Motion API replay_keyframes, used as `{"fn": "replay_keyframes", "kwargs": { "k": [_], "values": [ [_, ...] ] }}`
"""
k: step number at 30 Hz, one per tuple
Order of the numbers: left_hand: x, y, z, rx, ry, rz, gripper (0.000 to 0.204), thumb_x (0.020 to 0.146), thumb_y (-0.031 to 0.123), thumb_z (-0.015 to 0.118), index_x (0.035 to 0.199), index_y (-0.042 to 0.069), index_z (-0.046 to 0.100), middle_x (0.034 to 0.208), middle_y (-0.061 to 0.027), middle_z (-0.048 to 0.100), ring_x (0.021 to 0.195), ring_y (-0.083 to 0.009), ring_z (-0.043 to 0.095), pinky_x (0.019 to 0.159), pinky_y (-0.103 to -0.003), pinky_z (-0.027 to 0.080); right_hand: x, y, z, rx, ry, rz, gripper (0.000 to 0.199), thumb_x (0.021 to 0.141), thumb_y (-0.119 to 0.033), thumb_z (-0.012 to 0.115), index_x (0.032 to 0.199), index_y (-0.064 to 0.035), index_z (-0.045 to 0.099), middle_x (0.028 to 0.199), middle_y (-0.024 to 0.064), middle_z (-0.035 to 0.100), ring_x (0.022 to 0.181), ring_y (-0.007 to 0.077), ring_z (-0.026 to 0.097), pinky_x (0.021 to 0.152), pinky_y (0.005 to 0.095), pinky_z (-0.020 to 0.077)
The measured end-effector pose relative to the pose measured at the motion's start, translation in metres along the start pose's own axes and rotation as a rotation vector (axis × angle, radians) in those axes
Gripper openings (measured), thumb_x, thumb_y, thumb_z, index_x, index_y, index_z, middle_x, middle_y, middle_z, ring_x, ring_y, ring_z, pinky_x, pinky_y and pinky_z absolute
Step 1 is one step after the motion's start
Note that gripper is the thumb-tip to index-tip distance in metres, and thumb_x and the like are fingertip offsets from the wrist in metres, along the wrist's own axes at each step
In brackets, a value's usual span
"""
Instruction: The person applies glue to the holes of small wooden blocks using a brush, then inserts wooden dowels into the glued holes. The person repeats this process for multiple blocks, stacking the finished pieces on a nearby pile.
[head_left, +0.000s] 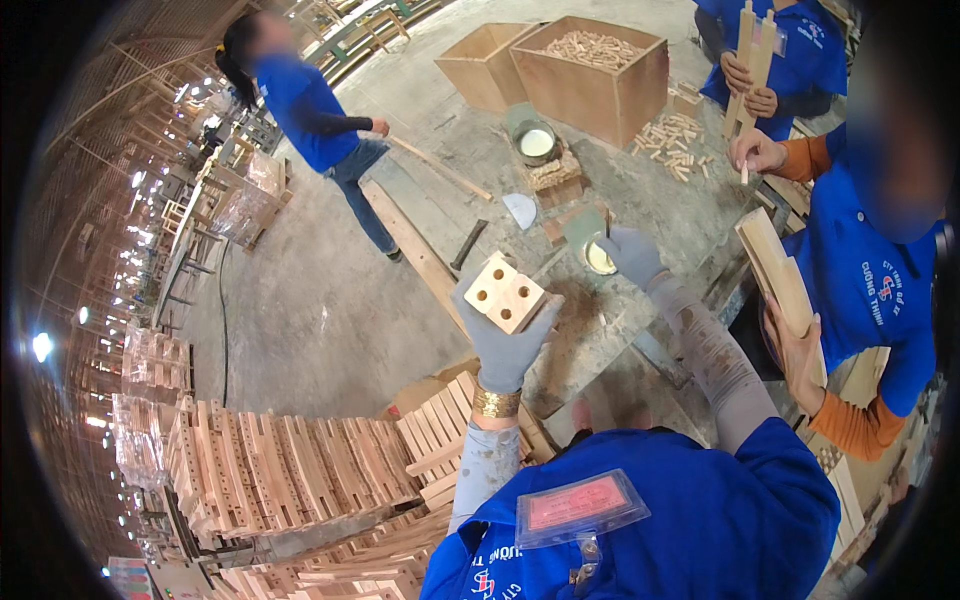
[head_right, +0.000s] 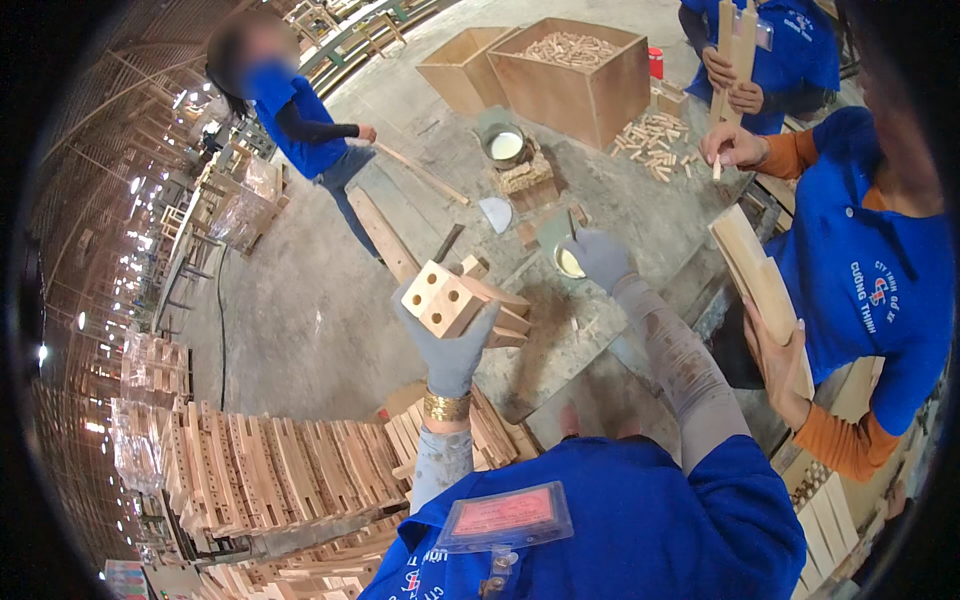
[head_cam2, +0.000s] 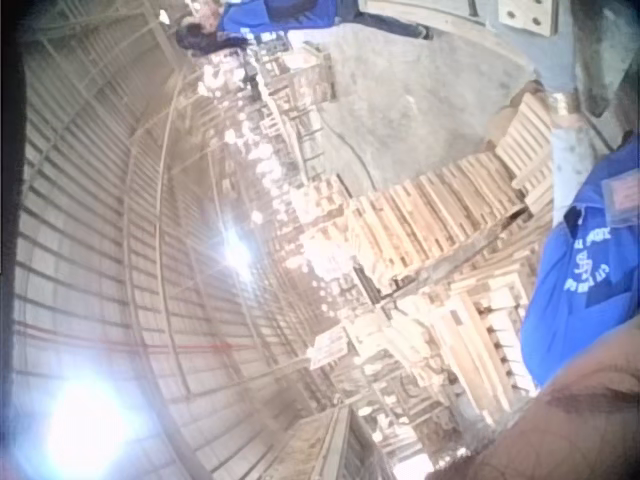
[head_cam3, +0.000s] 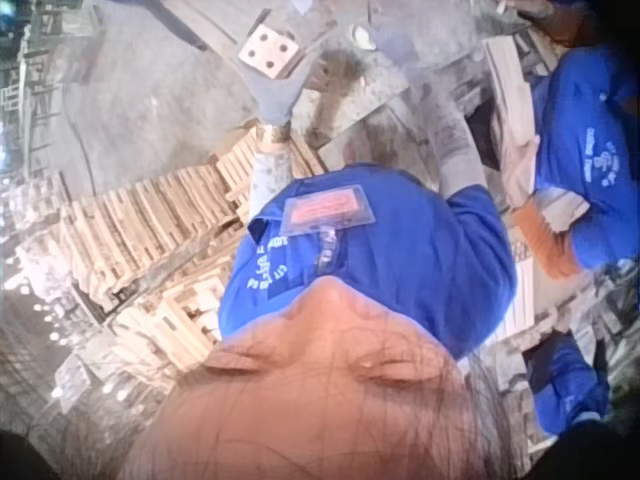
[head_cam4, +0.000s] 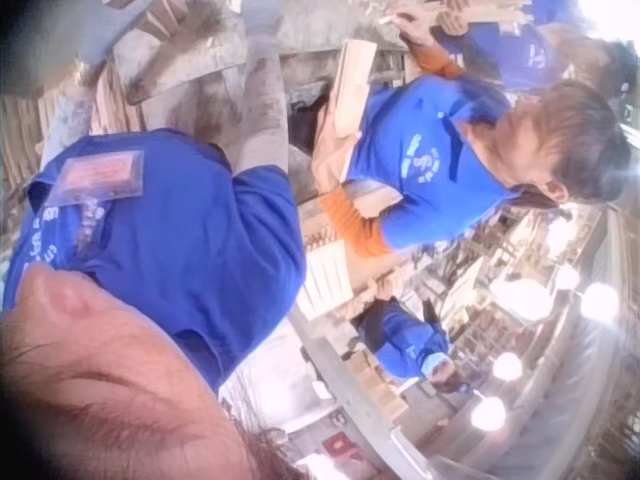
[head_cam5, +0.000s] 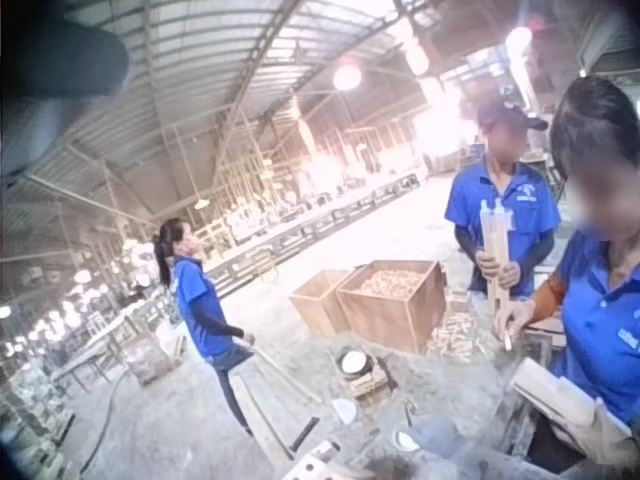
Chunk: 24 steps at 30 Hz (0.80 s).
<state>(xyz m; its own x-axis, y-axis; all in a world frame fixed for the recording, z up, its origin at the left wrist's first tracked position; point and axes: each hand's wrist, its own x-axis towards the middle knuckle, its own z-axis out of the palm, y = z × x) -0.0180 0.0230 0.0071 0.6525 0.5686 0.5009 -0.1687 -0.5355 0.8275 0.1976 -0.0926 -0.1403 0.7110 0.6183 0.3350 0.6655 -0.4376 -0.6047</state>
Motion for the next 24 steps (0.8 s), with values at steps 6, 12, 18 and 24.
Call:
{"fn": "replay_keyframes", "kwargs": {
  "k": [6, 12, 18, 24],
  "values": [
    [0.0, -0.002, 0.0, 0.057, 0.015, 0.013, 0.081, 0.059, 0.014, 0.081, 0.118, 0.004, 0.027, 0.108, -0.0101, 0.042, 0.1, -0.0176, 0.048, 0.083, -0.031, 0.047, -0.002, -0.009, -0.021, 0.136, 0.045, 0.097, 0.036, 0.084, -0.036, 0.054, 0.073, -0.0017, 0.059, 0.07, 0.0197, 0.058, 0.067, 0.0368, 0.056, 0.06, 0.0424, 0.0424],
    [0.0, -0.001, 0.001, 0.055, 0.025, 0.034, 0.078, 0.058, 0.014, 0.081, 0.116, 0.003, 0.03, 0.107, -0.0094, 0.042, 0.098, -0.0166, 0.048, 0.082, -0.031, 0.046, -0.02, -0.005, -0.007, 0.598, 0.105, 0.407, 0.032, 0.085, -0.029, 0.054, 0.077, 0.0005, 0.062, 0.064, 0.0102, 0.061, 0.058, 0.0189, 0.058, 0.054, 0.0323, 0.044],
    [0.0, -0.008, 0.0, 0.046, 0.031, 0.051, 0.078, 0.058, 0.013, 0.082, 0.116, 0.003, 0.03, 0.107, -0.0089, 0.042, 0.097, -0.0165, 0.048, 0.081, -0.03, 0.046, -0.024, 0.002, 0.0, 1.093, 0.222, 0.648, 0.032, 0.085, -0.028, 0.056, 0.079, 0.0024, 0.063, 0.066, 0.0066, 0.062, 0.057, 0.0118, 0.057, 0.054, 0.0262, 0.0446],
    [0.001, -0.005, 0.0, 0.089, 0.026, 0.079, 0.078, 0.058, 0.012, 0.081, 0.116, 0.003, 0.03, 0.106, -0.0089, 0.041, 0.097, -0.0164, 0.048, 0.081, -0.03, 0.047, -0.038, 0.012, 0.023, 0.708, 0.305, 0.482, 0.032, 0.087, -0.027, 0.053, 0.087, 0.0035, 0.063, 0.073, 0.0096, 0.064, 0.062, 0.0139, 0.06, 0.055, 0.0242, 0.0459]
  ]
}}
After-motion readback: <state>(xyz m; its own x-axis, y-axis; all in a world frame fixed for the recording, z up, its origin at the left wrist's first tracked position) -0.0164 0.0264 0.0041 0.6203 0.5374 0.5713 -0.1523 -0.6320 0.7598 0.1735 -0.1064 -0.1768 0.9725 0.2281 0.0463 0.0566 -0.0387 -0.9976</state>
